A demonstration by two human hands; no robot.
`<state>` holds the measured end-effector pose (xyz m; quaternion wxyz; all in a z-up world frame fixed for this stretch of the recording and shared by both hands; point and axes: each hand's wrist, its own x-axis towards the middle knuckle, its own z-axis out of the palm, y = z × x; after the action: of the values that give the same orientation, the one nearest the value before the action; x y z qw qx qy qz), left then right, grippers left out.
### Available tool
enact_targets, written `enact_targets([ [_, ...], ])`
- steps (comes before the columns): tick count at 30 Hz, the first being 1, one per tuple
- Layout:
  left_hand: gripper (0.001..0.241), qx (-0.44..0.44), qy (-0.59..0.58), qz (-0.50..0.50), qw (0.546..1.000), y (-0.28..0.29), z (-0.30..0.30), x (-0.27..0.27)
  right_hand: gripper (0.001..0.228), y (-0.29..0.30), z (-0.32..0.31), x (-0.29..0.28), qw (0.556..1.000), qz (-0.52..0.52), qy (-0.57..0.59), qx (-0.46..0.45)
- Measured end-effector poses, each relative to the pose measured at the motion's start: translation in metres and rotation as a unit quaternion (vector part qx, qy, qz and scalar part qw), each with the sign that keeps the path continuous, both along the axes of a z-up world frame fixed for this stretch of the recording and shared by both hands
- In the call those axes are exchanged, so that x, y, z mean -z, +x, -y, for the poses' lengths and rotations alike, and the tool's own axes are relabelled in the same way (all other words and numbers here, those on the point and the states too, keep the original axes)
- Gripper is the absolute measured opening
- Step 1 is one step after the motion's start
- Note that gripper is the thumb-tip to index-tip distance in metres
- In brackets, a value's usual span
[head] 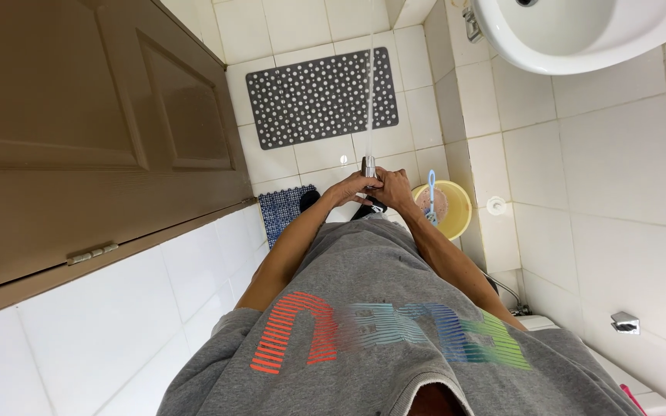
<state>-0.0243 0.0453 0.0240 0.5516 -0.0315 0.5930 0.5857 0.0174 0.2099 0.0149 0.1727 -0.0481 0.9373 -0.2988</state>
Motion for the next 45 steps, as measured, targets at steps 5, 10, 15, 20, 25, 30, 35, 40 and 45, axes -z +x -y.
enact_targets([
  [5, 0.068, 0.001, 0.003, -0.003, 1.0, 0.0, 0.0, 0.006, 0.043, -0.002, -0.001, 0.0, 1.0, 0.002, -0.006, 0.004],
  [10, 0.069, -0.009, 0.002, 0.006, 1.0, 0.001, 0.002, 0.011, 0.05, -0.007, 0.0, -0.005, 1.0, 0.026, -0.009, -0.012],
  [15, 0.069, -0.011, 0.012, 0.009, 1.0, 0.003, 0.003, -0.007, 0.049, -0.004, 0.0, -0.004, 1.0, 0.021, -0.01, -0.018],
  [20, 0.067, -0.015, 0.004, 0.022, 1.0, 0.006, 0.006, 0.014, 0.041, 0.0, 0.001, 0.002, 0.999, 0.03, -0.009, -0.019],
  [25, 0.065, -0.001, -0.001, 0.027, 1.0, 0.011, 0.007, 0.006, 0.034, 0.009, 0.002, 0.011, 1.0, 0.023, -0.013, -0.011],
  [30, 0.062, 0.003, -0.007, 0.036, 0.999, 0.015, 0.008, 0.009, 0.032, 0.015, 0.001, 0.017, 0.999, 0.04, -0.018, 0.002],
  [35, 0.062, 0.002, -0.017, 0.041, 0.999, 0.014, 0.006, 0.013, 0.03, 0.016, 0.002, 0.015, 0.999, 0.047, -0.021, 0.007],
  [40, 0.064, 0.003, -0.017, 0.052, 0.998, 0.017, 0.007, 0.018, 0.031, 0.016, 0.003, 0.01, 0.998, 0.053, -0.022, 0.01],
  [45, 0.067, 0.001, -0.021, 0.063, 0.998, 0.019, 0.007, 0.018, 0.028, 0.013, 0.002, 0.008, 0.991, 0.113, -0.067, 0.039],
])
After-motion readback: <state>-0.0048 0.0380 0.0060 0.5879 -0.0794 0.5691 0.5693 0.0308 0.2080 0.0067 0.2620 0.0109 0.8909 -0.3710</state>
